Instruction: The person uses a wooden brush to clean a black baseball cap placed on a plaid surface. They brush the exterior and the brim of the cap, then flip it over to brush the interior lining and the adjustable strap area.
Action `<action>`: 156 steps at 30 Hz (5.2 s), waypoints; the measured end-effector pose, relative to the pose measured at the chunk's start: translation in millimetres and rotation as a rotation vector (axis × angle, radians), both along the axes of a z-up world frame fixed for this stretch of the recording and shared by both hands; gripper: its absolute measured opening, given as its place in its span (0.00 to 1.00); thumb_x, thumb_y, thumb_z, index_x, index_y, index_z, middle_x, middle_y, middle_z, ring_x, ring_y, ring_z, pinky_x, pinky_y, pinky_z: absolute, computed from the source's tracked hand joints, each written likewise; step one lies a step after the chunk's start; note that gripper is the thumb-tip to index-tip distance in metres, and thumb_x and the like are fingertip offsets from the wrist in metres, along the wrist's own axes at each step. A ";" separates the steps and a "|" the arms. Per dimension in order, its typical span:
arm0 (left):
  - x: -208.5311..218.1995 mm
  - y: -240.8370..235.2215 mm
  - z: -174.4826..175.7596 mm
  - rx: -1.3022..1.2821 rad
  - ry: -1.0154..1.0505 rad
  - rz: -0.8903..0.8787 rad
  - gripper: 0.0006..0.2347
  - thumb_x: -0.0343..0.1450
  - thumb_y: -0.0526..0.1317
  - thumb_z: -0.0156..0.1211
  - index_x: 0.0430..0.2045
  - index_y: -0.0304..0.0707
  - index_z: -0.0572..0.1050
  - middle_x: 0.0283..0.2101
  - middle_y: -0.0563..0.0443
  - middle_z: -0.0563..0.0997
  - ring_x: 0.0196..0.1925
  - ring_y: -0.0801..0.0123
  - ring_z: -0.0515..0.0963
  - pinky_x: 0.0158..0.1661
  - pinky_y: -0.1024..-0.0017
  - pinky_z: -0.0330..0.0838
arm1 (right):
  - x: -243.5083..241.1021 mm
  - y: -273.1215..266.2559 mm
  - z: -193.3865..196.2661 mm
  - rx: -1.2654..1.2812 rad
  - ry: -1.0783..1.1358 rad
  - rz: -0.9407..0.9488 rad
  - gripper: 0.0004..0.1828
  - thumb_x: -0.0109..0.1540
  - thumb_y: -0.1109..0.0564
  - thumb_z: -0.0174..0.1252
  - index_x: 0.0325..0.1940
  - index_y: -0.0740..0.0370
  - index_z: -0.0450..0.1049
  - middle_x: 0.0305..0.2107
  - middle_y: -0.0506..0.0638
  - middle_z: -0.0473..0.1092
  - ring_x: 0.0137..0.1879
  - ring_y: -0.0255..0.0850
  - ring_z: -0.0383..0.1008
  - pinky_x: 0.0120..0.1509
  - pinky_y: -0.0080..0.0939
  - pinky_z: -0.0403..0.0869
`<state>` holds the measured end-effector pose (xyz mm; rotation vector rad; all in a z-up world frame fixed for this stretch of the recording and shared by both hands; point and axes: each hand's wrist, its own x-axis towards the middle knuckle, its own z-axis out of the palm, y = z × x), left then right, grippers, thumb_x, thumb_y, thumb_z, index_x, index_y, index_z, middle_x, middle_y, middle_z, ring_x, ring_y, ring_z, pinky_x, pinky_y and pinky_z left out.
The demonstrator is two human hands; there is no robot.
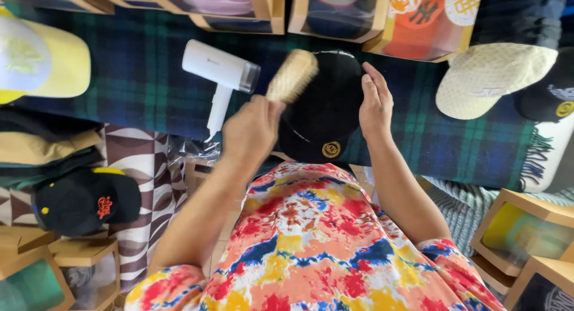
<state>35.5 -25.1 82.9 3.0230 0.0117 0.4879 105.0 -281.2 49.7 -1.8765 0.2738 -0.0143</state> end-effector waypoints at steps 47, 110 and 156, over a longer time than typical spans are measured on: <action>-54.6 -21.7 -144.4 -1.344 0.869 0.262 0.23 0.73 0.46 0.60 0.63 0.50 0.64 0.62 0.40 0.75 0.67 0.49 0.71 0.64 0.53 0.66 | 86.1 20.4 117.5 -1.090 0.293 0.903 0.28 0.70 0.31 0.36 0.71 0.34 0.65 0.47 0.51 0.76 0.53 0.58 0.78 0.55 0.59 0.75; -50.9 -22.8 -176.7 -1.678 0.625 0.106 0.14 0.75 0.33 0.60 0.53 0.40 0.67 0.46 0.48 0.78 0.53 0.67 0.75 0.57 0.64 0.70 | -54.6 -50.4 26.4 -0.534 0.222 0.076 0.25 0.74 0.36 0.40 0.40 0.58 0.67 0.28 0.71 0.71 0.42 0.74 0.73 0.45 0.70 0.68; -69.1 4.7 -150.4 -2.505 1.001 0.331 0.35 0.67 0.75 0.39 0.36 0.43 0.81 0.39 0.41 0.86 0.42 0.45 0.87 0.47 0.46 0.81 | -123.1 21.1 -37.0 -0.676 -0.003 0.930 0.20 0.67 0.30 0.48 0.37 0.45 0.65 0.23 0.51 0.74 0.35 0.55 0.80 0.37 0.53 0.77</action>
